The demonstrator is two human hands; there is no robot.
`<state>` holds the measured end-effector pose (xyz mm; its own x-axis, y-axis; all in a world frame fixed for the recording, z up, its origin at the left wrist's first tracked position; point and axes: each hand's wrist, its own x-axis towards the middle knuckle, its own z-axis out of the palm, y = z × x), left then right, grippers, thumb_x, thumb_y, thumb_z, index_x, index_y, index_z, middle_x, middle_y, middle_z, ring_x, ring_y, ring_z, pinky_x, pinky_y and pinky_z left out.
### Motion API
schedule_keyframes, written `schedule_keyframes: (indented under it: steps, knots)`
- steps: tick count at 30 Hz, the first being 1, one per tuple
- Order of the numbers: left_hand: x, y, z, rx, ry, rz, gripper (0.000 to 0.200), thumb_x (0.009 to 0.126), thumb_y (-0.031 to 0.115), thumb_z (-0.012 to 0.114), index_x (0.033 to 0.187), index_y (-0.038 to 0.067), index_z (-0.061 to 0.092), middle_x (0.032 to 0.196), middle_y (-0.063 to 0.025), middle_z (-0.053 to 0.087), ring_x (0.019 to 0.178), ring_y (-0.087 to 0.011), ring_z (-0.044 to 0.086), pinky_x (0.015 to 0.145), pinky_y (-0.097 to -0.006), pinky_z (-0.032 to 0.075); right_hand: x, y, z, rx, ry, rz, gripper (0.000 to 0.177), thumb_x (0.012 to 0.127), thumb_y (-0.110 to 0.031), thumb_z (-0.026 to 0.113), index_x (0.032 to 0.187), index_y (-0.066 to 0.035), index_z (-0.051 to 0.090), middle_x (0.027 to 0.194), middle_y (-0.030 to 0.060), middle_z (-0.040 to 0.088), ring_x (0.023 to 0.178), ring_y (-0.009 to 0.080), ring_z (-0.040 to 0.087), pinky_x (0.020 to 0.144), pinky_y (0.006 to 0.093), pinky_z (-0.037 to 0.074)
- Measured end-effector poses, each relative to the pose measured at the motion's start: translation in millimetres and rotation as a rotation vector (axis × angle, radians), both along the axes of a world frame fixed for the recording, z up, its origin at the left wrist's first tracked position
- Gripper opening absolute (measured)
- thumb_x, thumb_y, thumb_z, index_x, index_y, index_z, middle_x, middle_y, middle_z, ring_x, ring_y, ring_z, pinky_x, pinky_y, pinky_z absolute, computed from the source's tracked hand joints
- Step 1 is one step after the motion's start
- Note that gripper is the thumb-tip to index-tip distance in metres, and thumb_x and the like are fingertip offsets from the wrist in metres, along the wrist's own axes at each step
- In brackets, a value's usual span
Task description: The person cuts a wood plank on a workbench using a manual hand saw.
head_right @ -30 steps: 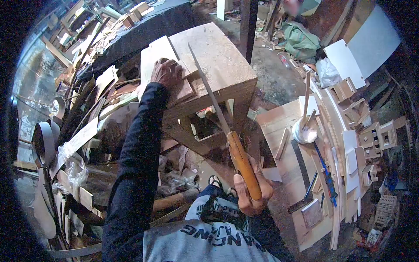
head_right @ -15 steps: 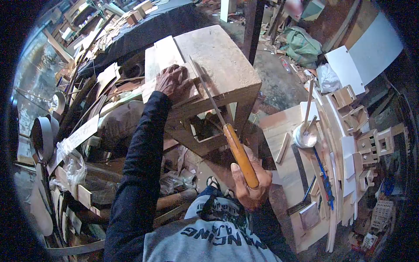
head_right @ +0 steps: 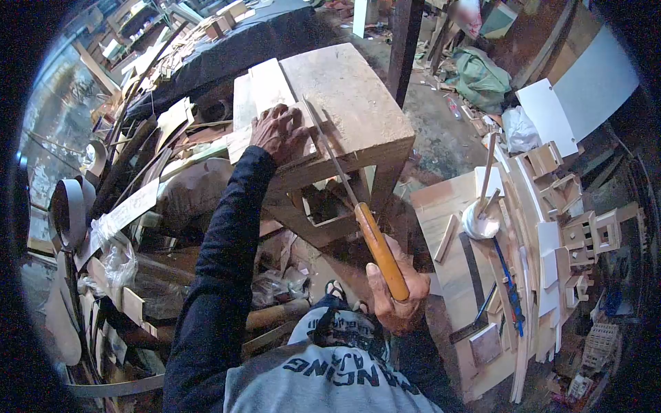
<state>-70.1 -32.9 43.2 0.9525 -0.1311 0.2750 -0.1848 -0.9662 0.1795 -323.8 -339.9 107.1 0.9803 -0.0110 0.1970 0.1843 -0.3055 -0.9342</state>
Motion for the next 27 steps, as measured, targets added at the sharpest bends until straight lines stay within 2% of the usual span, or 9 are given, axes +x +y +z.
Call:
schedule_keyframes:
  steps: [9, 12, 15, 18, 19, 23, 26, 27]
  knots:
    - [0, -1, -6, 0.011, -0.067, -0.011, 0.056, 0.089, 0.055, 0.059, 0.129, 0.016, 0.06, 0.134, -0.0124, 0.051, 0.125, -0.0356, 0.045, 0.1, -0.0572, 0.036, -3, -3, 8, -0.022, 0.037, 0.003, 0.043, 0.087, -0.012, 0.062, 0.122, 0.012, 0.058, 0.112, 0.0246, 0.067, 0.104, 0.0307, 0.066, 0.094, 0.0355, 0.048]
    - [10, 3, -8, 0.003, 0.031, 0.003, 0.058, 0.086, 0.058, 0.061, 0.127, 0.018, 0.061, 0.133, -0.0101, 0.051, 0.128, -0.035, 0.044, 0.105, -0.0646, 0.029, -3, -2, 6, -0.026, 0.018, 0.007, 0.044, 0.087, -0.012, 0.062, 0.124, 0.011, 0.058, 0.111, 0.0242, 0.067, 0.103, 0.0308, 0.066, 0.094, 0.0359, 0.048]
    - [12, -4, -13, 0.008, -0.076, -0.009, 0.055, 0.086, 0.055, 0.061, 0.125, 0.016, 0.061, 0.132, -0.0137, 0.052, 0.127, -0.0366, 0.044, 0.105, -0.0614, 0.031, -3, 0, 8, -0.037, 0.014, 0.021, 0.045, 0.087, -0.013, 0.062, 0.125, 0.01, 0.057, 0.112, 0.0237, 0.067, 0.103, 0.0306, 0.066, 0.094, 0.0358, 0.048]
    - [-1, -8, -1, 0.0, -0.096, -0.099, 0.054, 0.09, 0.051, 0.059, 0.126, 0.01, 0.062, 0.139, -0.0174, 0.049, 0.125, -0.0392, 0.046, 0.106, -0.053, 0.035, -2, 2, 13, -0.04, 0.041, 0.015, 0.044, 0.088, -0.013, 0.061, 0.125, 0.01, 0.057, 0.112, 0.0234, 0.066, 0.104, 0.03, 0.065, 0.094, 0.0356, 0.048]
    - [-4, -9, 2, 0.027, -0.094, -0.099, 0.055, 0.089, 0.048, 0.059, 0.127, 0.008, 0.062, 0.139, -0.0204, 0.049, 0.125, -0.0405, 0.046, 0.107, -0.0474, 0.036, -1, 3, 16, -0.035, 0.061, 0.02, 0.043, 0.088, -0.013, 0.061, 0.124, 0.01, 0.057, 0.113, 0.0234, 0.066, 0.104, 0.0299, 0.065, 0.094, 0.0356, 0.048]
    - [4, -3, -10, -0.024, -0.167, -0.134, 0.05, 0.09, 0.043, 0.06, 0.126, 0.009, 0.063, 0.131, -0.0219, 0.054, 0.121, -0.0412, 0.047, 0.106, -0.0477, 0.037, 11, 14, 23, -0.063, 0.038, 0.028, 0.04, 0.089, -0.012, 0.061, 0.124, 0.009, 0.058, 0.112, 0.0222, 0.066, 0.105, 0.0291, 0.065, 0.095, 0.035, 0.048]
    - [1, -2, -4, -0.004, -0.133, -0.165, 0.047, 0.089, 0.041, 0.06, 0.123, 0.009, 0.065, 0.131, -0.0222, 0.054, 0.121, -0.0416, 0.048, 0.105, -0.048, 0.037, 31, 24, 24, -0.081, 0.024, 0.061, 0.038, 0.09, -0.011, 0.06, 0.123, 0.008, 0.058, 0.111, 0.0215, 0.067, 0.104, 0.0291, 0.066, 0.094, 0.0342, 0.048]
    - [1, -1, -5, -0.017, -0.139, -0.165, 0.047, 0.088, 0.041, 0.061, 0.121, 0.009, 0.066, 0.13, -0.0219, 0.055, 0.121, -0.0415, 0.048, 0.105, -0.0481, 0.037, 43, 32, 12, -0.079, -0.087, 0.018, 0.035, 0.092, -0.012, 0.059, 0.122, 0.006, 0.059, 0.101, 0.0198, 0.068, 0.092, 0.0275, 0.067, 0.084, 0.034, 0.051]
